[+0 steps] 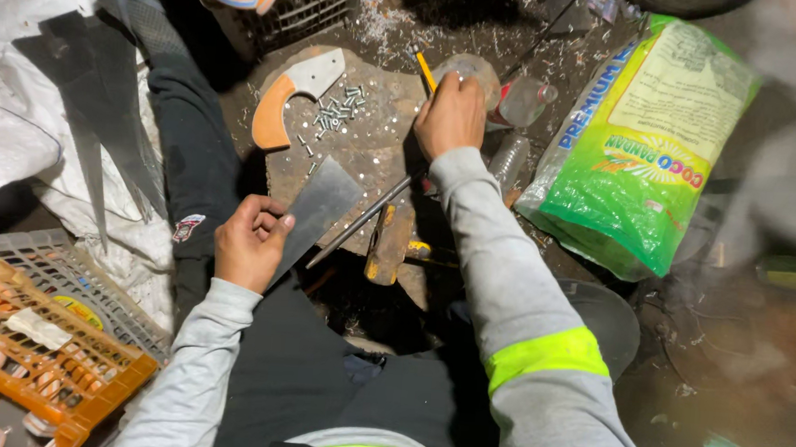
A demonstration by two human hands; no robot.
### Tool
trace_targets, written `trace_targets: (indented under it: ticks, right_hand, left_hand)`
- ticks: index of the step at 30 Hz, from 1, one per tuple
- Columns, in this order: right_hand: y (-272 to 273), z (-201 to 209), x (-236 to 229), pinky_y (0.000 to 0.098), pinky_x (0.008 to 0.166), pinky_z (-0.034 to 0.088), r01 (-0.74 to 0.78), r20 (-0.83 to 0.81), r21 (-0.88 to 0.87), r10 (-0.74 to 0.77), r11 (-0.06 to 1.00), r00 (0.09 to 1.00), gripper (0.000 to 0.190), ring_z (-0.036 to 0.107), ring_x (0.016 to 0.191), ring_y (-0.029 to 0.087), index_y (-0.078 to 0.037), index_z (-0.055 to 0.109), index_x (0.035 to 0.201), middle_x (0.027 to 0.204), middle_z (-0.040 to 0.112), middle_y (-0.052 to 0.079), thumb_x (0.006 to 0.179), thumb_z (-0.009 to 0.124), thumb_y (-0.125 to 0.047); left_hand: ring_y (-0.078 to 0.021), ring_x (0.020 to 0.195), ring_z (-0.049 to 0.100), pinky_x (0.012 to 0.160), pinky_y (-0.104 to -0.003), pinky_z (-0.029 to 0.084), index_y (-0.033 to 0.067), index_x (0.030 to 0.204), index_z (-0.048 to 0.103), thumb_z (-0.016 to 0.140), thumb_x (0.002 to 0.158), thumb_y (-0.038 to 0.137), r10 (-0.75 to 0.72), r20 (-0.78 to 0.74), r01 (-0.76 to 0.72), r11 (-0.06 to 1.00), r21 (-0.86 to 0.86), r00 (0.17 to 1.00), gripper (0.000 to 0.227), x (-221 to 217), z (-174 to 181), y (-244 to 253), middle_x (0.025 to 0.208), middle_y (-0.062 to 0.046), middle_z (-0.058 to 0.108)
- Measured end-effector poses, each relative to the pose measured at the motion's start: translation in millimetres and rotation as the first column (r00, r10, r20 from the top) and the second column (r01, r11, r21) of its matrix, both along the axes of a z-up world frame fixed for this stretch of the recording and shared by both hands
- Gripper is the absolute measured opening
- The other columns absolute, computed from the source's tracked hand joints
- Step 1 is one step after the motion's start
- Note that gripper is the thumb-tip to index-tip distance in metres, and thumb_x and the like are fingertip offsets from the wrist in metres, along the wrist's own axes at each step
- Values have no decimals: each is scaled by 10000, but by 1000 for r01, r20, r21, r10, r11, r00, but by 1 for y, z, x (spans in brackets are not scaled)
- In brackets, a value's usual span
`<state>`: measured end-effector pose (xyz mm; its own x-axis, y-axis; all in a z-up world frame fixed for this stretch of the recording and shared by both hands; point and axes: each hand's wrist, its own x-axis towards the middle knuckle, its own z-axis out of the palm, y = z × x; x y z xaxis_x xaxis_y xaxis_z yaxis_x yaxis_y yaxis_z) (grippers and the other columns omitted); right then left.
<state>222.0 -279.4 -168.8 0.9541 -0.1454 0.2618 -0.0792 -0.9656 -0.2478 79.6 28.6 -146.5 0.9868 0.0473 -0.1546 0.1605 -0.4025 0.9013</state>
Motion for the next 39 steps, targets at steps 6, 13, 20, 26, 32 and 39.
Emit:
trace_targets:
  ticks: [6,13,20,26,32,39]
  right_hand:
    - [7,11,10,531,830,463,-12,-28,23,13,1000,1000,381,602,943,437,0,566,1131,981,621,244,827,747,-141]
    - [-3,76,-93,484,917,481,-307,67,253,300,918,952,253,588,1054,413,-30,597,1140,1081,621,210,947,717,-141]
    - [-7,82,-226,548,766,451,-263,-287,-9,249,965,925,527,568,940,474,-19,573,1097,1010,593,275,693,789,-279]
    - [-9,60,-250,505,718,515,-247,-263,61,254,967,931,327,650,857,412,-57,539,1122,943,648,192,920,717,-241]
    - [-21,87,-258,478,583,527,-159,-169,227,200,961,965,354,685,667,402,-50,593,1094,779,703,187,895,743,-301]
    - [-17,85,-240,400,747,544,103,-287,714,156,693,945,417,669,807,383,3,639,1220,891,707,239,1068,571,-379]
  left_hand:
    - [-228,583,578,597,-373,484,46,925,682,871,819,151,-38,170,-13,957,290,985,241,-4,11,-3,884,-120,610]
    - [-309,830,614,755,-443,507,37,1047,673,787,875,156,-76,332,-46,938,344,940,239,-8,30,-10,1014,-122,613]
    - [-408,932,651,816,-504,522,38,1001,717,754,887,202,-425,319,302,878,371,847,203,41,15,-96,994,-168,681]
    - [-407,954,691,836,-487,548,60,964,750,874,741,412,-510,-248,558,645,523,823,435,105,-4,-149,1051,-216,729]
    - [-313,826,781,728,-398,620,71,1084,613,580,960,231,-482,-72,425,826,-370,873,205,125,5,-117,904,-145,730]
    - [-96,485,374,436,-263,339,118,880,478,582,1048,379,-123,-158,-73,517,-853,980,327,131,93,-46,627,4,398]
